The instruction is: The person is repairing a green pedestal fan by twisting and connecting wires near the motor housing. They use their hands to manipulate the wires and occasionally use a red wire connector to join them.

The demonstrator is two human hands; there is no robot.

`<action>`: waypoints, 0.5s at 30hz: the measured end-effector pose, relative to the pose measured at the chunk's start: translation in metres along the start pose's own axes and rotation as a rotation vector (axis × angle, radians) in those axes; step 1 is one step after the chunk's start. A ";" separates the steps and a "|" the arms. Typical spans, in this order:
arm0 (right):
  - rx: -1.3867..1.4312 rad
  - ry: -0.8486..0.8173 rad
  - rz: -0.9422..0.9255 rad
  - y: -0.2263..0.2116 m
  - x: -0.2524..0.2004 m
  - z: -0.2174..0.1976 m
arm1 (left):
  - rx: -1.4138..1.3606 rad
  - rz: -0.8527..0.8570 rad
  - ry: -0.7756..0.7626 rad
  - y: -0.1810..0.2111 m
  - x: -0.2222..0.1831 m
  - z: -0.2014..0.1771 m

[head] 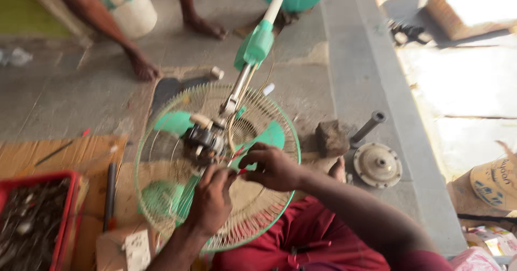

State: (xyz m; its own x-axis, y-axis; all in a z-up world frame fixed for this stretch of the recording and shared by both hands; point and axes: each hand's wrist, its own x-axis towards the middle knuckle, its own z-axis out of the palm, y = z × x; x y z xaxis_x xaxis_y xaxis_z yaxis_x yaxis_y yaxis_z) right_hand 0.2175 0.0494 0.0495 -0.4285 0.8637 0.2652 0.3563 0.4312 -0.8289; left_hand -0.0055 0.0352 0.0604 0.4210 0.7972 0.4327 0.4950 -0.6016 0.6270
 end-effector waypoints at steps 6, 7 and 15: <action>0.294 -0.273 0.415 0.022 0.002 -0.004 | -0.039 0.044 0.066 -0.006 -0.004 0.004; 0.206 -0.240 0.303 0.023 0.000 0.001 | -0.067 0.022 0.048 -0.004 -0.007 0.004; -0.096 0.283 -0.016 0.001 -0.011 0.018 | -0.074 -0.141 -0.083 -0.007 0.023 0.001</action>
State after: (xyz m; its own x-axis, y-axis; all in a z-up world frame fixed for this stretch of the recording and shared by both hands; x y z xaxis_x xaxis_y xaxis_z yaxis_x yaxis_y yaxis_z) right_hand 0.2075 0.0354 0.0363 -0.1911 0.8894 0.4154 0.4338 0.4561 -0.7770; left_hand 0.0018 0.0578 0.0653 0.4138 0.8648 0.2843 0.4977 -0.4764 0.7248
